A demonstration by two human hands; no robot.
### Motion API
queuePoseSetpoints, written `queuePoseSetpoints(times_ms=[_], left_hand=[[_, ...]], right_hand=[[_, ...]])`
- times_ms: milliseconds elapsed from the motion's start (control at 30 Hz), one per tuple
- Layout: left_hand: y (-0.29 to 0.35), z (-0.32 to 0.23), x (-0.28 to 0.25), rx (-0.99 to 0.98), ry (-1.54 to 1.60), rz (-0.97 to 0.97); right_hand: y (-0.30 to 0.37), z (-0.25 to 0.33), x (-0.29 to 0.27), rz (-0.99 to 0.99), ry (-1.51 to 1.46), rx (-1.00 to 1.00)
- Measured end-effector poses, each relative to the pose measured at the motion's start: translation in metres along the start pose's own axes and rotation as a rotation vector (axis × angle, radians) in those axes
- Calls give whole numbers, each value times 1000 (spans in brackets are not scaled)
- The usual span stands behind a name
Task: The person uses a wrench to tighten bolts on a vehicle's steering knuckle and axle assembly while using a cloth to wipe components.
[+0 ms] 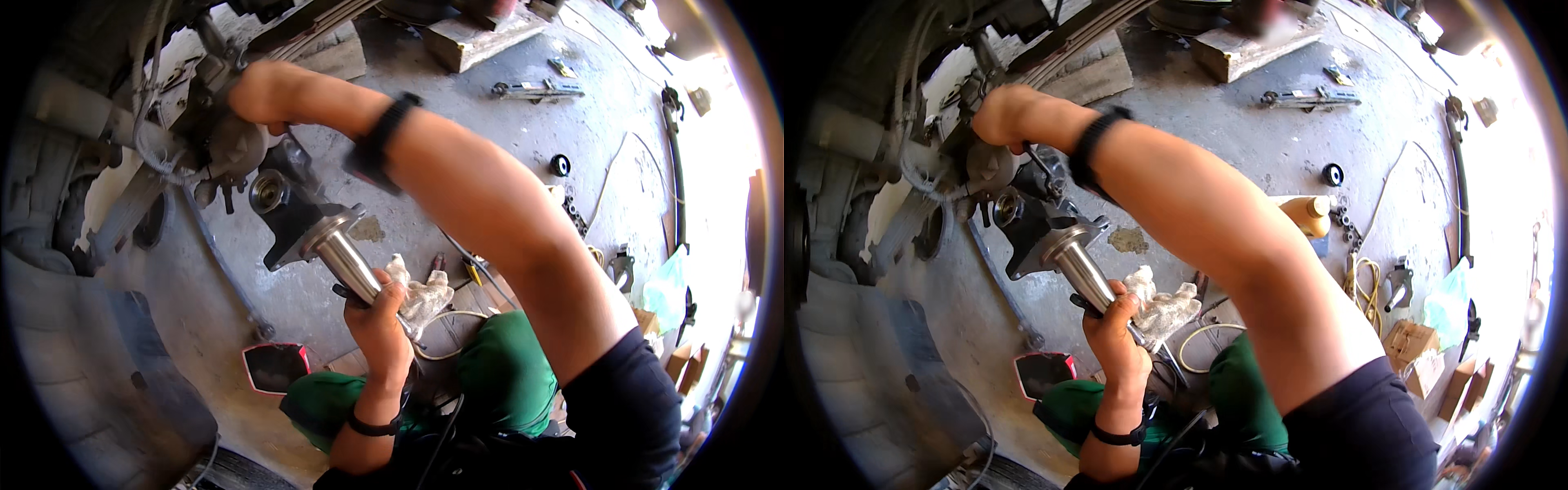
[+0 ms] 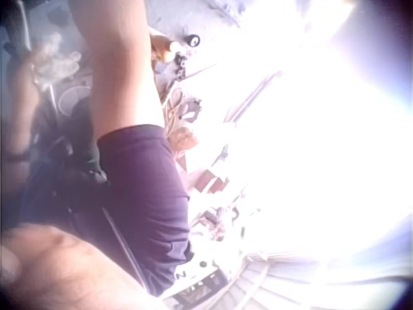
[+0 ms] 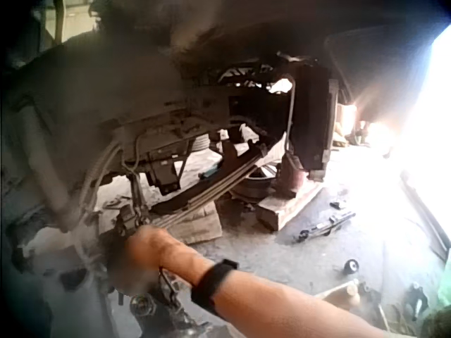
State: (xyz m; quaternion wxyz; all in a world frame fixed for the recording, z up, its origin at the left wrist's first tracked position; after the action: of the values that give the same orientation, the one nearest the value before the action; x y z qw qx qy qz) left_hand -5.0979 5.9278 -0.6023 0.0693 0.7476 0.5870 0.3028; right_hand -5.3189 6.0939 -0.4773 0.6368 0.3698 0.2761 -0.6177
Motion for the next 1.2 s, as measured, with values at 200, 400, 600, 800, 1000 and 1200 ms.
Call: queuePoseSetpoints(times_ms=[200,400,600,800,1000,1200], left_hand=[[-8,-1,-9,6,33,46],[-8,-1,-4,33,14,17],[-6,-4,-2,39,24,8],[-3,-10,1,49,34,11],[-7,-3,-3,46,67,48],[-7,-3,-1,38,102,44]], right_hand=[[24,1,-17,-507,78,-156],[147,-14,-7,-904,-521,-298],[178,7,21,-970,-380,-603],[179,8,33,-919,-387,-688],[188,3,55,-829,-330,-826],[191,4,57,-773,-262,-973]])
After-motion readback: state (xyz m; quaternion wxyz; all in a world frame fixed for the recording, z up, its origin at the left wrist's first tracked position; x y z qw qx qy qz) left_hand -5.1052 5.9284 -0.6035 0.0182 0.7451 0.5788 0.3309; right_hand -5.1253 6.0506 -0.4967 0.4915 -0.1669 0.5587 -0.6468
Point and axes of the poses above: each hand's wrist, its own y-axis away from the middle knuckle, its own x-axis out of the palm, z = x × y, the point moved 8 cm from there along -y, towards the middle knuckle, and after that the axes turned 4 degrees about y, right-handed, at the moved point
